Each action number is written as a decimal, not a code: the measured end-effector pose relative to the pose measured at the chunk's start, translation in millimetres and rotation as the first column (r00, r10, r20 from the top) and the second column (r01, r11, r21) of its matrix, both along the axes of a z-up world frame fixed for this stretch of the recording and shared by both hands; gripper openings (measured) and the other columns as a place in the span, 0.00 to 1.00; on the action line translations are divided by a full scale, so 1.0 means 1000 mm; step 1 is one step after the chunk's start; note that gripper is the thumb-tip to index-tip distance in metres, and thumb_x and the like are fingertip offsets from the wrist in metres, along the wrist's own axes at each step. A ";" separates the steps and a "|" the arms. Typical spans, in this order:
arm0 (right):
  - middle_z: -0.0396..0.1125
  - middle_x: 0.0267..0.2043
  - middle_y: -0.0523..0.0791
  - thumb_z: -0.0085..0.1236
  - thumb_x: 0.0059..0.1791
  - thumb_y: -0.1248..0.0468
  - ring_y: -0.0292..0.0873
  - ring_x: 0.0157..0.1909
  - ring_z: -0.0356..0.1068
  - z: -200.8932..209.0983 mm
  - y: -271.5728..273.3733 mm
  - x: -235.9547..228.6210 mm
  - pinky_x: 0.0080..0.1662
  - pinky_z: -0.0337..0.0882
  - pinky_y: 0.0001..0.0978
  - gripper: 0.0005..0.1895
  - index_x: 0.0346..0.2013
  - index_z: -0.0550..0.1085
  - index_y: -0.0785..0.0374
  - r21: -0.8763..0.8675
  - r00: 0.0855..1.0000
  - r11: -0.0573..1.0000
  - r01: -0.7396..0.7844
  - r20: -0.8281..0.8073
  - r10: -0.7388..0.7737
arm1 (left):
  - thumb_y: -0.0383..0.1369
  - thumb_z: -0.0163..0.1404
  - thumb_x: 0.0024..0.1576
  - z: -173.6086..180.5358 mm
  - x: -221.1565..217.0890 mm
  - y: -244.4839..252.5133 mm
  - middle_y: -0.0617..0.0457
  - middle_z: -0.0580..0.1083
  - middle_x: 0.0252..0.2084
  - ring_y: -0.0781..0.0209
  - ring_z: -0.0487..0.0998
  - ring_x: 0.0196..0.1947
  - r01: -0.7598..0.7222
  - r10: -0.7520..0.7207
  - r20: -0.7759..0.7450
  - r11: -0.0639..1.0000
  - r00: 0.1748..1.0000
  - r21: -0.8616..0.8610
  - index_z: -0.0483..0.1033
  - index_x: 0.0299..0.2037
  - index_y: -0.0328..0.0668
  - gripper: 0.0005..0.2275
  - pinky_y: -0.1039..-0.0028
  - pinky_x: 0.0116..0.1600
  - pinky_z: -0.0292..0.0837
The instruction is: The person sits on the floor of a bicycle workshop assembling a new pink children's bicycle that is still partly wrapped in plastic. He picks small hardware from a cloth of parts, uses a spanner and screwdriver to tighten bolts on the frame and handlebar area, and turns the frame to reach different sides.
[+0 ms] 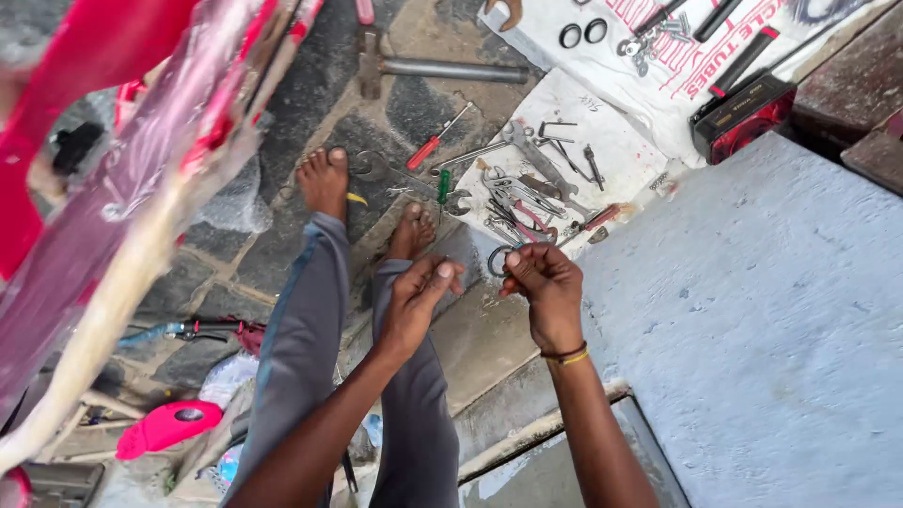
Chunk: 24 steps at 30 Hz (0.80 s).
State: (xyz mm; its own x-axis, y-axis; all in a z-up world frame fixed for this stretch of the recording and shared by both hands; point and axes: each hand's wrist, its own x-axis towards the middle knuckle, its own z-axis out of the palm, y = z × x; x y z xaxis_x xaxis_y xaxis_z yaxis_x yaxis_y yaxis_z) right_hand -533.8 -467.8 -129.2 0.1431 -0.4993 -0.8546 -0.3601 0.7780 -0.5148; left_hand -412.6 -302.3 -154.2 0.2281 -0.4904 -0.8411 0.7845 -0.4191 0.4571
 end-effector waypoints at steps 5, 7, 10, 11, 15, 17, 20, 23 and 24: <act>0.72 0.33 0.49 0.63 0.51 0.70 0.40 0.29 0.71 0.134 0.054 0.030 0.33 0.74 0.33 0.08 0.41 0.74 0.71 -0.036 0.966 0.965 -0.258 0.019 0.259 | 0.37 0.55 0.61 0.119 0.020 0.017 0.56 0.74 0.30 0.73 0.71 0.31 0.102 -0.083 0.128 0.983 0.988 -0.150 0.78 0.41 0.31 0.13 0.77 0.35 0.65; 0.72 0.36 0.51 0.63 0.53 0.70 0.43 0.32 0.71 0.187 0.058 0.075 0.35 0.74 0.35 0.09 0.43 0.73 0.73 -0.021 0.923 0.929 -0.369 0.109 0.369 | 0.36 0.56 0.61 0.159 0.035 0.030 0.55 0.73 0.26 0.72 0.67 0.28 0.087 -0.056 0.250 0.990 0.967 -0.114 0.78 0.38 0.30 0.12 0.76 0.32 0.64; 0.64 0.59 0.64 0.59 0.40 0.74 0.59 0.55 0.69 0.273 0.089 0.129 0.49 0.73 0.45 0.32 0.60 0.67 0.77 -0.611 0.449 0.165 -0.774 -0.347 0.823 | 0.36 0.57 0.60 0.217 0.047 0.064 0.57 0.75 0.22 0.74 0.72 0.25 -0.021 0.032 0.321 0.999 0.947 -0.037 0.81 0.32 0.31 0.12 0.77 0.31 0.67; 0.65 0.59 0.63 0.59 0.41 0.73 0.61 0.57 0.68 0.287 0.102 0.133 0.53 0.71 0.47 0.32 0.61 0.66 0.74 -0.618 0.322 0.019 -0.786 -0.384 0.865 | 0.35 0.55 0.59 0.234 0.050 0.075 0.58 0.76 0.23 0.75 0.73 0.26 -0.124 0.141 0.288 0.989 0.947 -0.078 0.80 0.32 0.31 0.11 0.77 0.32 0.67; 0.68 0.58 0.57 0.61 0.47 0.68 0.61 0.59 0.69 0.321 0.138 0.167 0.57 0.71 0.47 0.28 0.62 0.67 0.69 -0.643 -0.006 -0.397 -0.654 -0.521 0.854 | 0.33 0.54 0.61 0.252 0.045 0.111 0.57 0.72 0.23 0.75 0.68 0.27 -0.389 0.428 0.349 0.904 0.833 -0.179 0.79 0.32 0.30 0.11 0.75 0.31 0.63; 0.69 0.55 0.58 0.61 0.46 0.67 0.61 0.54 0.70 0.334 0.153 0.200 0.53 0.72 0.48 0.29 0.61 0.67 0.70 -0.630 -0.118 -0.495 -0.598 -0.542 0.832 | 0.32 0.55 0.62 0.250 0.051 0.130 0.55 0.71 0.23 0.74 0.66 0.27 -0.488 0.510 0.378 0.858 0.773 -0.160 0.78 0.30 0.29 0.12 0.73 0.31 0.62; 0.73 0.49 0.57 0.62 0.46 0.64 0.57 0.47 0.74 0.340 0.157 0.251 0.47 0.74 0.46 0.29 0.61 0.69 0.69 -0.498 -0.274 -0.529 -0.687 -0.497 0.824 | 0.33 0.55 0.62 0.306 0.100 0.173 0.52 0.71 0.22 0.70 0.68 0.25 -0.564 0.529 0.518 0.819 0.672 -0.105 0.78 0.30 0.30 0.12 0.71 0.30 0.63; 0.75 0.47 0.55 0.63 0.49 0.60 0.51 0.43 0.78 0.303 0.141 0.340 0.44 0.76 0.40 0.26 0.60 0.71 0.66 -0.405 -0.209 -0.478 -0.779 -0.551 0.808 | 0.34 0.53 0.63 0.315 0.171 0.229 0.48 0.70 0.22 0.59 0.70 0.22 -0.679 0.458 0.763 0.733 0.457 -0.033 0.73 0.29 0.33 0.12 0.66 0.30 0.62; 0.75 0.49 0.54 0.62 0.50 0.59 0.47 0.42 0.78 0.289 0.133 0.365 0.44 0.76 0.37 0.25 0.59 0.71 0.67 -0.403 -0.097 -0.453 -0.795 -0.653 0.751 | 0.34 0.52 0.63 0.309 0.184 0.246 0.45 0.66 0.21 0.52 0.68 0.20 -0.765 0.403 0.839 0.643 0.366 0.025 0.68 0.25 0.34 0.15 0.61 0.29 0.60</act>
